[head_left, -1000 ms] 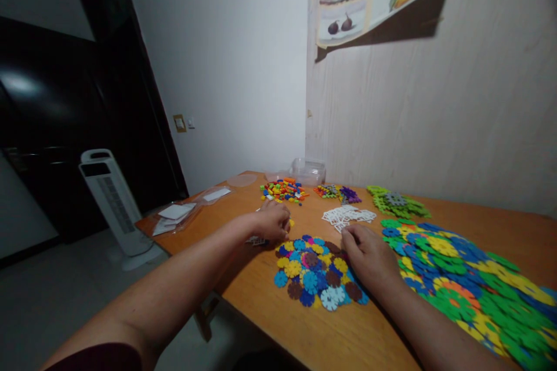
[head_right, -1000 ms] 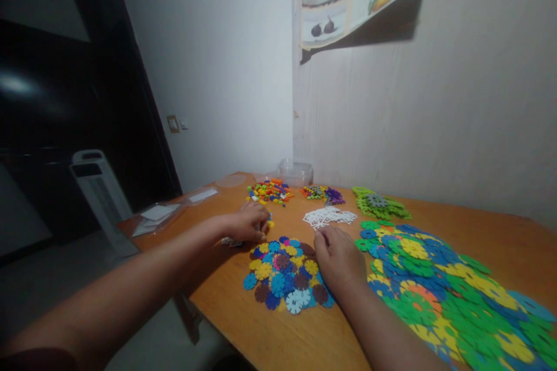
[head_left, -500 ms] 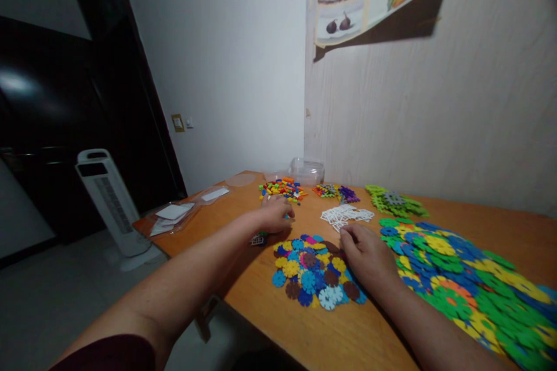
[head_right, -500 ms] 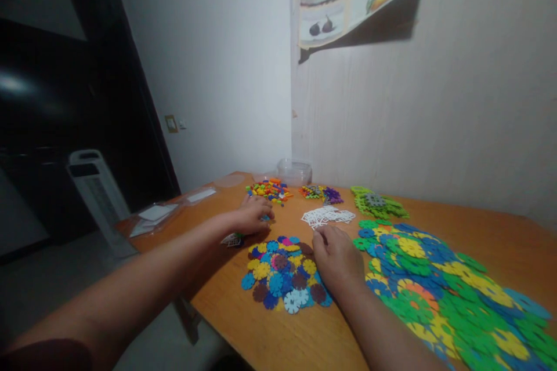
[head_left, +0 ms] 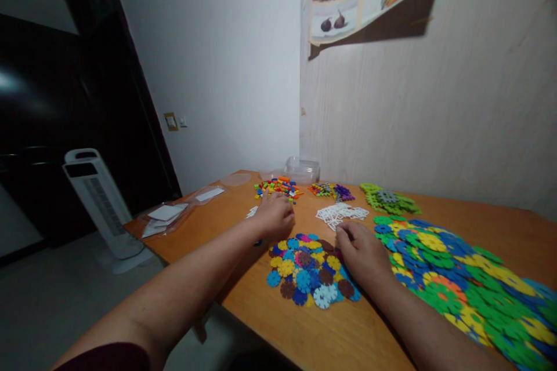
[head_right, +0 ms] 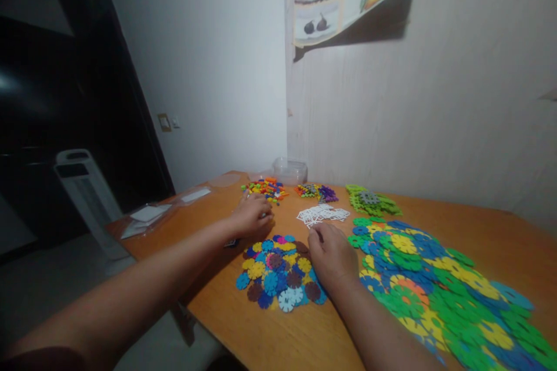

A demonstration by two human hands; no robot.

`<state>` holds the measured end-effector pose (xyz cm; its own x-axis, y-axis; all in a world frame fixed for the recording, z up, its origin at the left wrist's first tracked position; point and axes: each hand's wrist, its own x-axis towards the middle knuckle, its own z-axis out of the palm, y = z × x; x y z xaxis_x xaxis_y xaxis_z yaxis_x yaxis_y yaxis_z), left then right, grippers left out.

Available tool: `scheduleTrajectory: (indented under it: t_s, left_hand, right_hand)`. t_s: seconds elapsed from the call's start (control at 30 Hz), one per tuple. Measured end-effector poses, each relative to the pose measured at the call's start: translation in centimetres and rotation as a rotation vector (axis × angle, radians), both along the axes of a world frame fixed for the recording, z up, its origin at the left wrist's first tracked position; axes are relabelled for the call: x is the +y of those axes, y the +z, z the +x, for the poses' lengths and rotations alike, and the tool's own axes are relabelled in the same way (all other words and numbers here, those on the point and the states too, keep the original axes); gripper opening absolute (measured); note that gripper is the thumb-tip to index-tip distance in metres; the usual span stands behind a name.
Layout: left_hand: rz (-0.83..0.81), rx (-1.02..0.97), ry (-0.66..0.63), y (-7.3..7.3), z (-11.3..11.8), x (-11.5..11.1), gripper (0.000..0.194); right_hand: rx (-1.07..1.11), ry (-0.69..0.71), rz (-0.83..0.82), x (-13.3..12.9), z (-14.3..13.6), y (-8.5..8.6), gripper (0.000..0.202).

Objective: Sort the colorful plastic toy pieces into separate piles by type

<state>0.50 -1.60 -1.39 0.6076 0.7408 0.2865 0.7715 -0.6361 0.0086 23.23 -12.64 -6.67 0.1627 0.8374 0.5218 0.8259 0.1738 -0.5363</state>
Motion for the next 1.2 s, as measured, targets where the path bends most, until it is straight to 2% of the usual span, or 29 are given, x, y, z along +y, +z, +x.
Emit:
scheduleTrajectory:
  t_s: [0.17, 0.27, 0.4, 0.5, 0.6, 0.77, 0.97, 1.1, 1.2]
  left_hand:
    - [-0.413, -0.271, -0.164, 0.9, 1.4, -1.3, 0.043]
    - [-0.507, -0.341, -0.228, 0.7, 2.0, -2.2, 0.049]
    - [-0.547, -0.279, -0.323, -0.6, 2.5, -3.4, 0.050]
    - [-0.588, -0.263, -0.417, -1.5, 2.8, -4.3, 0.047]
    - [-0.654, -0.305, -0.487, -1.9, 2.8, -4.9, 0.045]
    - [-0.719, -0.375, -0.481, -1.7, 2.4, -5.3, 0.043]
    - [-0.728, -0.354, -0.464, -1.7, 1.9, -5.6, 0.044]
    - [-0.721, -0.370, -0.458, -1.8, 1.7, -6.1, 0.046]
    - [-0.706, -0.375, -0.431, -1.6, 1.5, -6.1, 0.049]
  right_hand:
    - [0.005, -0.013, 0.003, -0.1, 0.0, 0.1, 0.031]
    - [0.006, -0.028, -0.036, -0.2, 0.1, 0.2, 0.036]
    - [-0.035, -0.006, -0.145, -0.2, -0.1, 0.2, 0.043]
    - [-0.116, 0.084, -0.228, -0.5, -0.5, 0.2, 0.047]
    - [-0.163, 0.174, -0.289, -0.7, -1.0, 0.1, 0.049]
    - [-0.097, 0.200, -0.313, -1.1, -1.9, -0.2, 0.059]
    - [-0.017, 0.245, -0.316, -1.8, -2.9, -0.5, 0.064]
    - [0.026, 0.239, -0.282, -2.0, -3.0, -0.6, 0.062]
    - [0.103, 0.178, -0.223, -1.7, -2.5, -0.6, 0.056]
